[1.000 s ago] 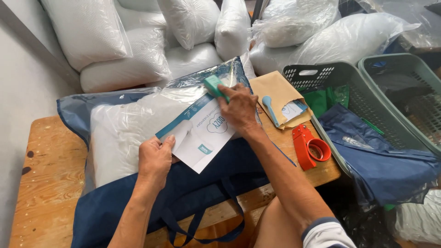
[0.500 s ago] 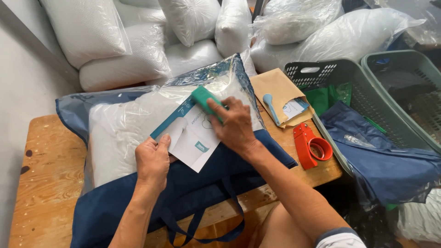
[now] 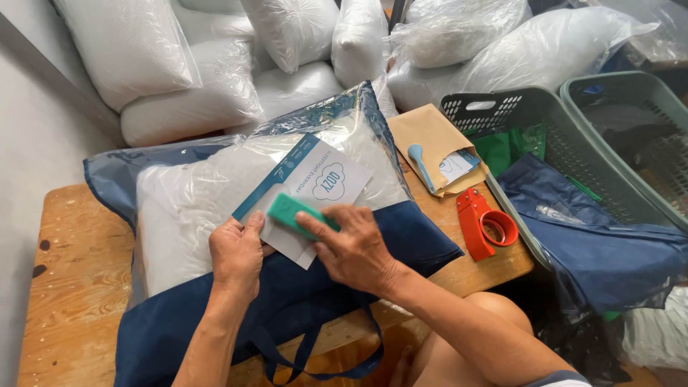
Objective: The person is packing a large white pillow into a blue and clear plastic storage bag, inserting a label, and smoothing the bag's surface with a small tool.
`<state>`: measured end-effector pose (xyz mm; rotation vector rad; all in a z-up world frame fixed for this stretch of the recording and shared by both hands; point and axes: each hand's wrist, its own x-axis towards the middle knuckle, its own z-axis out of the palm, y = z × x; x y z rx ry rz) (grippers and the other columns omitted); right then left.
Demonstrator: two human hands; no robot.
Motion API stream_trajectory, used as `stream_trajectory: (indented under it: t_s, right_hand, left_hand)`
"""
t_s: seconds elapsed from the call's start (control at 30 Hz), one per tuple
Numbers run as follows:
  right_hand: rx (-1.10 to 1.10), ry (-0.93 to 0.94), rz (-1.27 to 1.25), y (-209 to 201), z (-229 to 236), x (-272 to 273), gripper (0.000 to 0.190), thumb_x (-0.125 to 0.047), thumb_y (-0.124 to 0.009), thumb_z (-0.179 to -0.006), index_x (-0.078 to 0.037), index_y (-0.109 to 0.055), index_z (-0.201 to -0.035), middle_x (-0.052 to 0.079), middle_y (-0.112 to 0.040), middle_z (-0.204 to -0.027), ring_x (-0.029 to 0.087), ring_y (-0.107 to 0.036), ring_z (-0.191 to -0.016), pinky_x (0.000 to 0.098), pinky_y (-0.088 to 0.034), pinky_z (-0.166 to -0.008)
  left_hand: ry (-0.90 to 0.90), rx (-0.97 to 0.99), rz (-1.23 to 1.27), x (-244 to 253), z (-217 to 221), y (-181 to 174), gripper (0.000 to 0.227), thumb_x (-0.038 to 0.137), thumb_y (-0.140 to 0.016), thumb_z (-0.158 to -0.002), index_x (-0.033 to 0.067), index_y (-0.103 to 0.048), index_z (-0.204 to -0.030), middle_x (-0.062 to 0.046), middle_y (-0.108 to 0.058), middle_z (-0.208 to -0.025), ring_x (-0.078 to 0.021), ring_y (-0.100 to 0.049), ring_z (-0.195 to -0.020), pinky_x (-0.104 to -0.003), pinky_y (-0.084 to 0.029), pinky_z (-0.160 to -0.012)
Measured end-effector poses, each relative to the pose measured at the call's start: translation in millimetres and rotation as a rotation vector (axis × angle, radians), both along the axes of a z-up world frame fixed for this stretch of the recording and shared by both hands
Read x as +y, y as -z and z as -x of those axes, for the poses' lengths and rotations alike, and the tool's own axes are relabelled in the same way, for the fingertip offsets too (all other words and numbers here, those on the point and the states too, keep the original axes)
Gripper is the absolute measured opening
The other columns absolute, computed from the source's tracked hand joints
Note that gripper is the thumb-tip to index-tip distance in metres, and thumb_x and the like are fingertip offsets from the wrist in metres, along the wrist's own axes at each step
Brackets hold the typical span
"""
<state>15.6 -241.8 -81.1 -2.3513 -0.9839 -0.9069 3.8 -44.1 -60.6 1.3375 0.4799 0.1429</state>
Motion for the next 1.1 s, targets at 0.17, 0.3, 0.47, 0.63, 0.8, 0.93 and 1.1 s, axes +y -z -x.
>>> stream_trajectory:
  t_s: [0.17, 0.3, 0.47, 0.63, 0.8, 0.93, 1.1]
  right_hand:
    - [0.125, 0.359, -0.055, 7.4, -60.8, -59.0, 0.054, -0.026, -0.074, -0.082, -0.03, -0.068, -0.136, 0.007, -0.061, -0.1, 0.03, -0.065, -0.092, 0.0437, -0.049, -0.078]
    - [0.422, 0.483, -0.372, 14.7, -96.5, -120.2, 0.066, -0.025, -0.083, -0.073, -0.014, -0.066, -0.136, 0.019, -0.065, -0.096, 0.038, -0.069, -0.093, 0.0492, -0.055, -0.076]
    - [0.702, -0.093, -0.74, -68.6, -47.5, -96.1, 0.074, -0.012, -0.082, -0.076, 0.007, -0.052, -0.141, 0.019, -0.065, -0.101, 0.025, -0.068, -0.091, 0.036, -0.061, -0.07]
    - [0.787, -0.401, -0.334, -104.6, -18.4, -70.3, 0.049, -0.021, -0.076, -0.072, -0.003, -0.072, -0.117, 0.021, -0.055, -0.137, 0.031, -0.063, -0.104, 0.0405, -0.056, -0.079]
    - [1.074, -0.416, -0.104, -107.9, -14.8, -66.0, 0.044, -0.02, -0.075, -0.065, 0.0, -0.074, -0.104, 0.017, -0.071, -0.101, 0.026, -0.066, -0.086, 0.0401, -0.051, -0.071]
    - [1.226, -0.2, -0.378, -111.6, -17.3, -51.0, 0.049, -0.013, -0.08, -0.063, 0.003, -0.075, -0.109, 0.017, -0.068, -0.084, 0.028, -0.072, -0.077, 0.0421, -0.06, -0.06]
    - [1.251, 0.034, -1.27, -73.5, -35.8, -38.9, 0.038, -0.011, -0.076, -0.076, 0.009, -0.071, -0.108, 0.02, -0.07, -0.077, 0.029, -0.074, -0.065, 0.0453, -0.065, -0.059]
  left_hand:
    - [0.026, -0.036, -0.03, -0.6, 0.0, -6.1, 0.031, 0.011, -0.06, -0.102, -0.0168, -0.053, -0.114, -0.031, -0.067, -0.082, -0.0444, -0.072, -0.077, -0.05, -0.064, -0.065]
    - [0.087, -0.089, -0.184, -1.9, 2.9, -28.8, 0.023, 0.012, -0.06, -0.102, -0.0105, -0.06, -0.11, -0.019, -0.067, -0.073, -0.0281, -0.072, -0.068, -0.04, -0.064, -0.058]
    - [0.333, -0.189, -0.438, 11.9, 7.7, -70.7, 0.01, 0.011, -0.062, -0.1, 0.0051, -0.07, -0.104, -0.01, -0.071, -0.068, -0.0129, -0.065, -0.06, -0.03, -0.059, -0.054]
    - [0.613, -0.207, -0.549, 22.9, 8.5, -73.5, 0.016, 0.013, -0.066, -0.095, 0.0099, -0.076, -0.108, -0.011, -0.076, -0.07, -0.0141, -0.065, -0.063, -0.034, -0.06, -0.066]
    - [0.564, -0.268, -0.574, 20.5, 8.3, -73.8, 0.027, 0.015, -0.078, -0.086, 0.0104, -0.077, -0.112, -0.011, -0.074, -0.065, -0.0122, -0.063, -0.058, -0.028, -0.057, -0.06]
    - [0.187, -0.474, -0.812, 23.4, 8.3, -70.2, 0.06, 0.031, -0.086, -0.082, 0.0065, -0.064, -0.132, -0.014, -0.076, -0.098, -0.0267, -0.074, -0.095, -0.039, -0.055, -0.09]
    - [-0.134, -0.763, -1.157, 9.9, 9.8, -47.1, 0.041, 0.022, -0.073, -0.098, 0.0022, -0.064, -0.133, -0.017, -0.063, -0.123, -0.0394, -0.058, -0.12, -0.049, -0.044, -0.104]
